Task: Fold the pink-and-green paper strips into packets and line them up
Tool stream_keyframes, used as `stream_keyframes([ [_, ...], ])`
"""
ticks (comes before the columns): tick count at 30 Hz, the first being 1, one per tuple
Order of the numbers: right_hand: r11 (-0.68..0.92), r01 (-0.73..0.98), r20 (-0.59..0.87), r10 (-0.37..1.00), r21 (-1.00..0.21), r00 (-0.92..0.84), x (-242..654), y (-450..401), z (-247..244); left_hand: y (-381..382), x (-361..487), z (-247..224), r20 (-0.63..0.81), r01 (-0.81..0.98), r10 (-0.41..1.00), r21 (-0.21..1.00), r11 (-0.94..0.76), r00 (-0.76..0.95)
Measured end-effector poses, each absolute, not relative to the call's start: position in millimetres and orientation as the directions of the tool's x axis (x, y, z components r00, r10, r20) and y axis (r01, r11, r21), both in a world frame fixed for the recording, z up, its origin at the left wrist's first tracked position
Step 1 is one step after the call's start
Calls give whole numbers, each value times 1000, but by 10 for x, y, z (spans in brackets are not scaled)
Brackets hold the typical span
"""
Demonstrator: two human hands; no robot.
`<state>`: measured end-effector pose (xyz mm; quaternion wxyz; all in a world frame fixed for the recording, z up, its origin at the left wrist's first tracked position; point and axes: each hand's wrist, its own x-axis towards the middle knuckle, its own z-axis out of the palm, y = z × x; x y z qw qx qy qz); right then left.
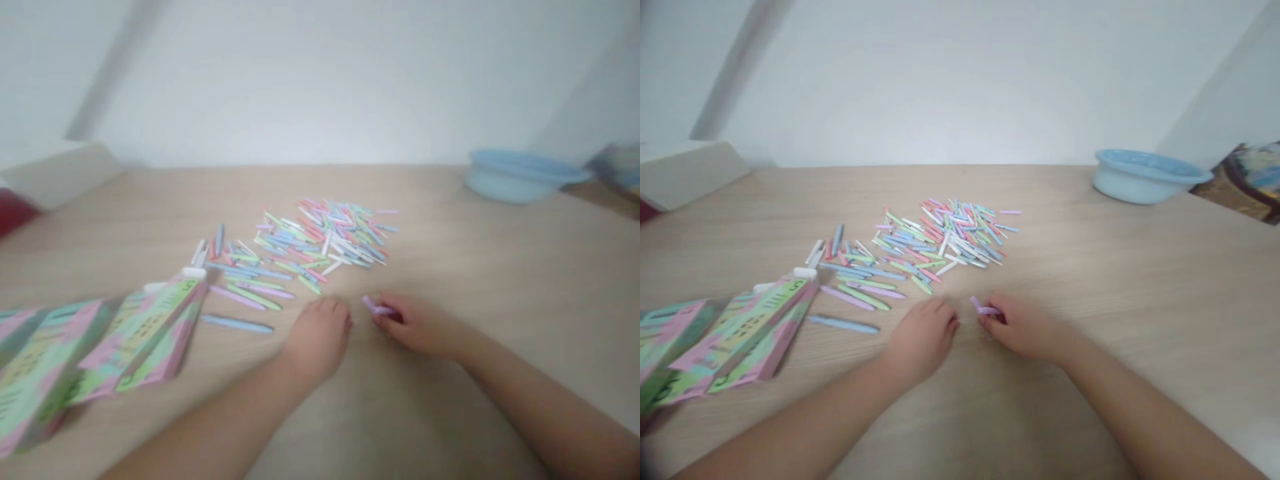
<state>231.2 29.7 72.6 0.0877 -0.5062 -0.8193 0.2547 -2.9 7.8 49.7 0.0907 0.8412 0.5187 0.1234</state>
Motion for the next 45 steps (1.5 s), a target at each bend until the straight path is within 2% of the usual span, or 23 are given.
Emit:
stream_keyframes([
  [3,373,795,-77,884,-479,-461,2285,327,760,68,-68,527,140,831,900,346,-435,412],
  [9,463,826,-18,869,-322,-494,2345,388,739,59,-149,601,254,690,911,595,-412,326],
  [12,489,817,-26,853,-307,-521,2368,425,719,61,-187,601,277,644,924,662,-383,264],
  [16,530,803,4,835,-273,-550,2388,415,794,72,-229,544,199,589,957,755,-288,213],
  [19,579,790,-56,798,-203,-599,2395,346,904,76,-242,500,120,501,971,840,-210,206],
  [23,608,784,-160,768,-122,-620,2329,230,985,77,-236,493,121,455,961,861,-227,250],
  [29,611,778,-245,739,-146,-627,2213,153,989,86,-222,531,154,470,941,835,-286,300],
  [32,561,795,-249,756,-229,-606,2275,191,990,91,-217,532,176,486,930,812,-323,323],
  [38,328,805,-78,906,-495,-417,2322,436,927,79,-190,526,191,508,891,764,-398,411],
  [42,234,545,112,962,-805,-247,2163,483,879,64,-183,540,200,473,855,761,-443,479],
  [45,259,385,194,961,-886,-199,2071,365,830,92,-194,546,180,456,890,806,-378,420],
])
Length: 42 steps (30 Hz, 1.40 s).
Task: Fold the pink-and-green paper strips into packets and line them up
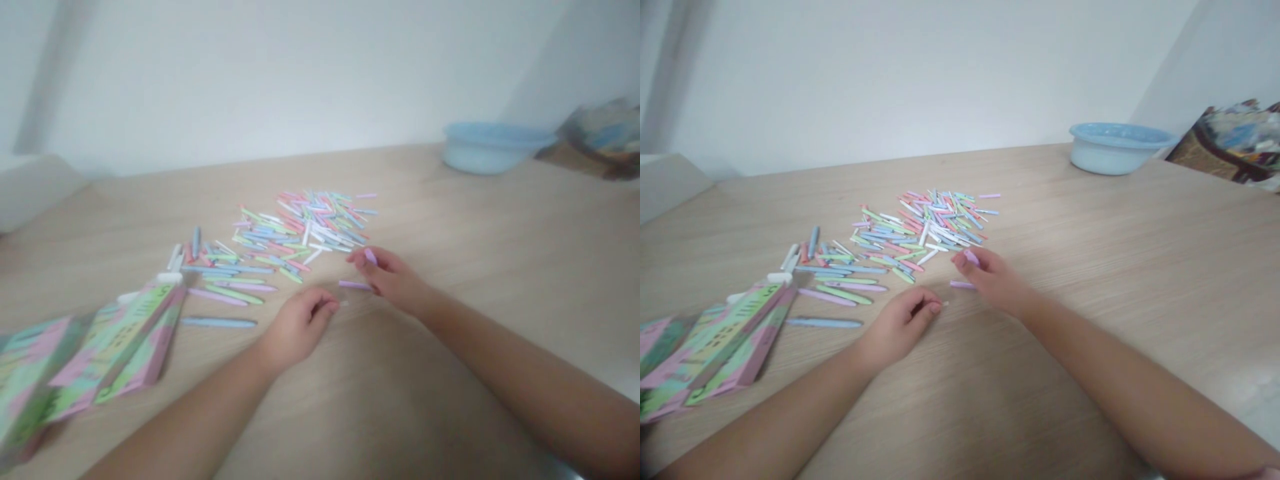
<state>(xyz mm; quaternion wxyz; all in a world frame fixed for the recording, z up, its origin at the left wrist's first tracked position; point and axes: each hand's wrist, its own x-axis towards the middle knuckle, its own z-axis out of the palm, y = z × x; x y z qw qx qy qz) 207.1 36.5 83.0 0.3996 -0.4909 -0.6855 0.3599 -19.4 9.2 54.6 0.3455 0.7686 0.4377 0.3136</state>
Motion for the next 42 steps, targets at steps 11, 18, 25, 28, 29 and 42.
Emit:
stream_keyframes([
  [11,558,590,366,829,-583,-423,1960,78,528,74,-94,522,-224,-204,915,931,303,334],
  [18,565,673,322,825,-477,-464,1861,-17,573,57,-77,493,-208,-269,913,912,311,352],
  [25,540,694,292,842,-476,-455,1842,3,571,52,-89,441,-197,-146,918,954,260,346],
  [28,535,700,265,844,-473,-466,1839,-3,593,35,-71,463,-182,-119,918,964,237,353],
  [29,538,702,261,842,-466,-472,1838,-6,598,28,-61,476,-180,-120,917,964,236,356],
  [42,643,571,266,749,-510,-607,1901,30,702,15,-63,572,-208,-247,870,906,343,447],
])
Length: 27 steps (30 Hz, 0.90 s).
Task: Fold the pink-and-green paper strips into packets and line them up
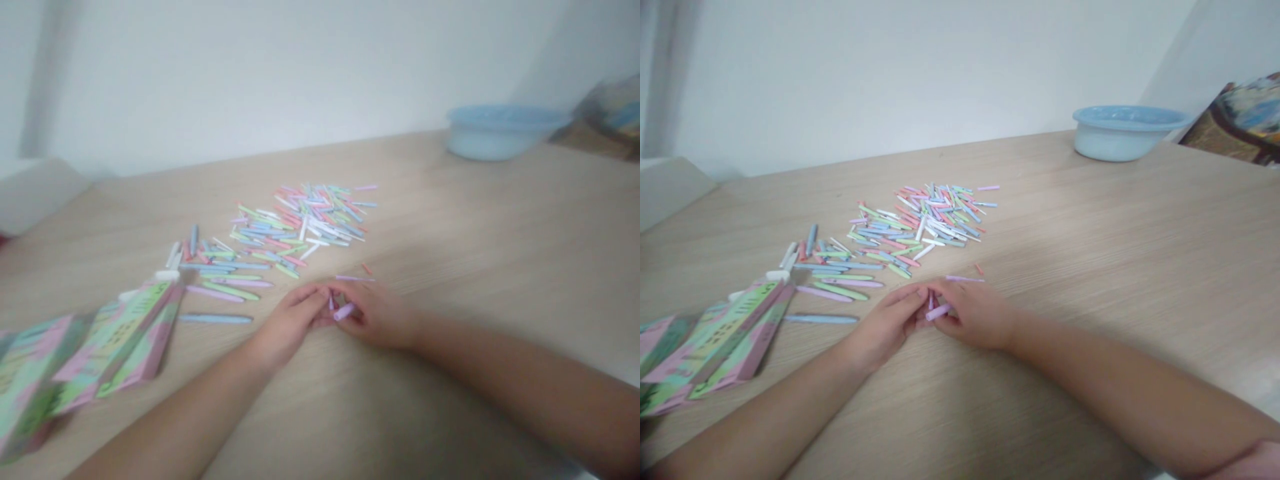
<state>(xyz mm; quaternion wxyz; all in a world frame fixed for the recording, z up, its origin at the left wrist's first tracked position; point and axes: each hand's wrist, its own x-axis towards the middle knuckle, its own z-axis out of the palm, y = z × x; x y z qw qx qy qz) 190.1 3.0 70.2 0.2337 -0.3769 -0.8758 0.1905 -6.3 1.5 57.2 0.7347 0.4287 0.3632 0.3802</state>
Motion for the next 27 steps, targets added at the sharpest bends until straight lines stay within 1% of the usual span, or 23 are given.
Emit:
stream_keyframes([
  [3,664,528,268,722,-529,-638,1932,27,693,24,-73,545,-173,-220,870,928,301,462],
  [5,682,504,298,706,-529,-642,1990,38,688,26,-79,531,-172,-212,881,934,287,440],
  [7,681,502,351,718,-534,-601,2088,75,715,26,-84,520,-189,-218,899,931,292,396],
  [9,647,545,365,757,-533,-542,2213,141,782,28,-87,512,-210,-235,910,923,305,358],
  [10,628,588,340,775,-510,-533,2277,180,826,31,-87,509,-221,-246,912,917,315,345],
  [11,618,637,291,783,-460,-550,2336,218,869,34,-86,505,-233,-261,916,909,324,327],
  [14,636,732,58,763,-244,-643,2454,283,959,51,-79,496,-267,-330,934,882,337,239],
  [15,640,743,-17,756,-196,-655,2467,279,969,58,-75,494,-274,-357,938,872,335,211],
  [16,640,749,-74,750,-169,-657,2469,263,973,64,-72,494,-280,-380,941,863,334,190],
  [17,641,752,-101,747,-154,-657,2461,239,972,69,-69,494,-284,-397,942,855,333,179],
  [19,663,735,-84,732,-147,-677,2426,182,967,77,-64,498,-285,-417,943,846,332,174],
  [22,704,694,7,703,-148,-712,2358,144,961,78,-59,504,-283,-428,943,841,332,176],
  [25,644,756,81,765,-117,-639,2285,194,917,72,-59,511,-284,-409,942,849,335,182],
  [27,583,803,123,812,-125,-570,2240,252,849,67,-61,515,-293,-380,938,859,344,186],
])
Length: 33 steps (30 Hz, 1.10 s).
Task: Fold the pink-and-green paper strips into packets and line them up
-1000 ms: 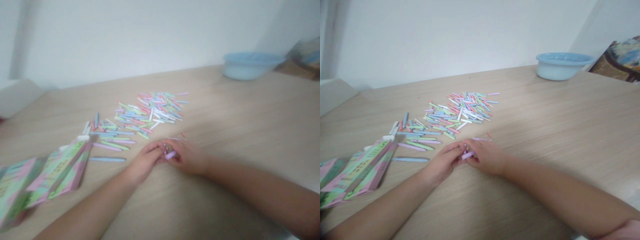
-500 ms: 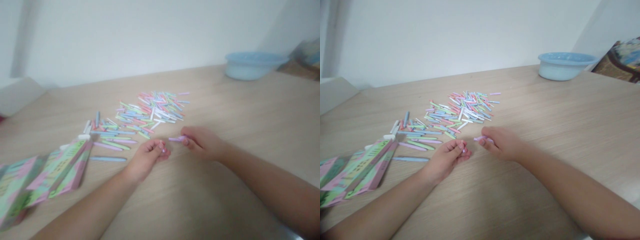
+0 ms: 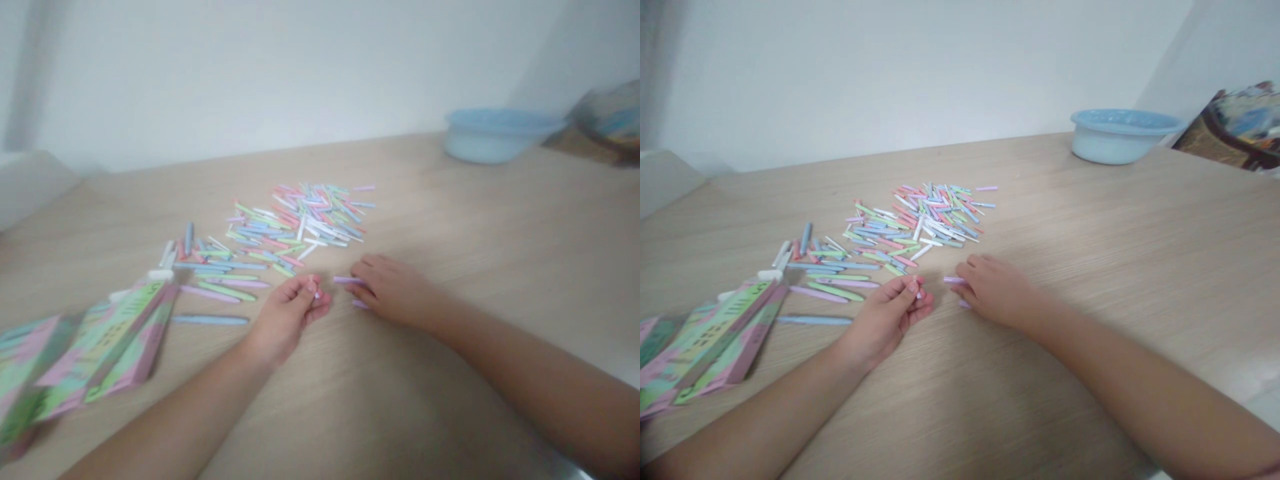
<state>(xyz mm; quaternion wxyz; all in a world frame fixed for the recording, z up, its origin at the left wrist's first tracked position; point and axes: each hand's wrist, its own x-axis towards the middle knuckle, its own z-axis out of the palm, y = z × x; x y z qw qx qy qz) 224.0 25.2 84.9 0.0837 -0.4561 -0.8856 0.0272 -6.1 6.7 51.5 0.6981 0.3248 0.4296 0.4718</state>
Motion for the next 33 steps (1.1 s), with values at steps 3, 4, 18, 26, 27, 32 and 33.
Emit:
stream_keyframes([
  [3,560,805,110,828,-196,-550,2211,336,727,60,-60,514,-299,-331,938,879,341,173],
  [4,564,796,101,825,-219,-556,2214,360,696,60,-59,509,-291,-318,942,888,331,167],
  [18,706,626,265,706,-332,-656,2259,312,809,26,-42,502,-144,-52,966,986,158,215],
  [26,786,607,234,617,-122,-752,2317,311,847,13,-42,490,-140,122,952,986,110,273],
  [27,801,593,226,595,-83,-771,2323,314,856,7,-36,482,-144,137,952,984,110,269],
  [32,854,519,208,512,-23,-833,2316,305,860,-41,-9,474,-121,158,963,984,85,239],
  [33,859,510,211,506,-40,-836,2304,295,853,-49,-7,480,-121,155,965,984,86,233],
])
